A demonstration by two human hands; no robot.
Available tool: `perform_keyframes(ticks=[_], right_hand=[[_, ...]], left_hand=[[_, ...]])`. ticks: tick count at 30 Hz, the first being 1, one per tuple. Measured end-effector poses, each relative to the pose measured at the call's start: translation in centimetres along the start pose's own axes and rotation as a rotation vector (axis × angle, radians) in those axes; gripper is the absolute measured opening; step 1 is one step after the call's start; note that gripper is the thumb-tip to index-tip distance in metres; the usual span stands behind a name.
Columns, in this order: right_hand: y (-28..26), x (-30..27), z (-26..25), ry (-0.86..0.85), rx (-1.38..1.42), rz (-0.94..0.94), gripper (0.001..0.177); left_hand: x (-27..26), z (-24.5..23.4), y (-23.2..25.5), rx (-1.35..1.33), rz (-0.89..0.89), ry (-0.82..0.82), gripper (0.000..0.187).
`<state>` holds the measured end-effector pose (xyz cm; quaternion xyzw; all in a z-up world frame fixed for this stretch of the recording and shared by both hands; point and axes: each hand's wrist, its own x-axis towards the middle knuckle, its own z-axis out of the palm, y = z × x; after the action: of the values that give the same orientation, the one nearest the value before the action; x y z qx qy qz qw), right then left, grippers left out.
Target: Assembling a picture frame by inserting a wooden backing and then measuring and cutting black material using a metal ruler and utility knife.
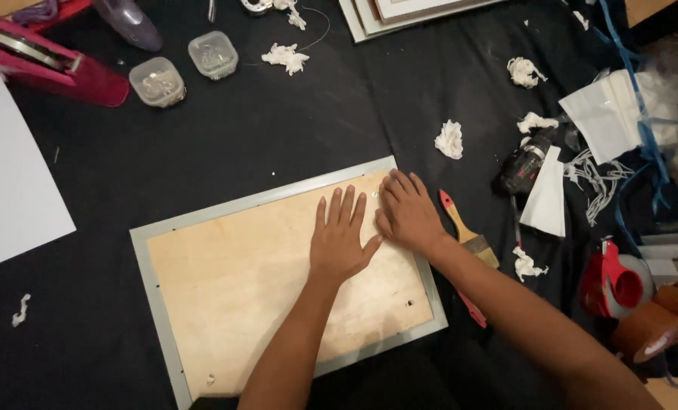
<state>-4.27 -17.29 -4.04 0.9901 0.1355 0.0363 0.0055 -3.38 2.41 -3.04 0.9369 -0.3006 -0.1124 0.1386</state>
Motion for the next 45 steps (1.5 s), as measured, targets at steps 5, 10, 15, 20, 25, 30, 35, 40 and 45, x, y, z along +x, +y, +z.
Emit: perform_keyframes(ticks=[5, 10, 15, 20, 25, 30, 35, 40, 45], right_hand=[[1.6, 0.1, 0.5, -0.098, 0.001, -0.019, 0.052], [4.8, -1.6, 2.0, -0.092, 0.414, 0.065, 0.057], [1.8, -4.0, -5.9, -0.129, 0.612, 0.286, 0.042], [1.4, -10.2, -6.0, -0.306, 0.656, 0.474, 0.027], [-1.2, -13.6, -7.9, -0.485, 0.793, 0.453, 0.025], [-3.0, -15.1, -5.0, -0.459, 0.528, 0.402, 0.029], [-5.4, -12.5, -6.0, -0.566, 0.296, 0.348, 0.038], [-5.9, -10.3, -5.5, -0.982, 0.138, 0.405, 0.042], [-7.3, -6.5, -8.9, -0.988, 0.116, 0.362, 0.051]], left_hand=[[-0.5, 0.1, -0.2, -0.030, 0.002, -0.036, 0.087], [-2.7, 0.4, -0.6, -0.032, 0.075, -0.097, 0.095], [-6.6, -0.8, 0.8, -0.024, 0.065, -0.100, 0.108], [-8.4, 0.6, 3.6, -0.012, 0.128, -0.063, 0.119], [-8.9, 2.3, 4.6, 0.005, 0.182, -0.016, 0.125], [-9.0, 3.1, 4.7, -0.004, 0.193, 0.090, 0.126], [-8.8, 1.9, 4.9, -0.006, 0.160, 0.050, 0.134], [-8.6, -0.4, 1.6, -0.196, 0.070, -0.184, 0.125], [-13.4, -3.9, -6.7, -0.007, -0.255, 0.054, 0.117]])
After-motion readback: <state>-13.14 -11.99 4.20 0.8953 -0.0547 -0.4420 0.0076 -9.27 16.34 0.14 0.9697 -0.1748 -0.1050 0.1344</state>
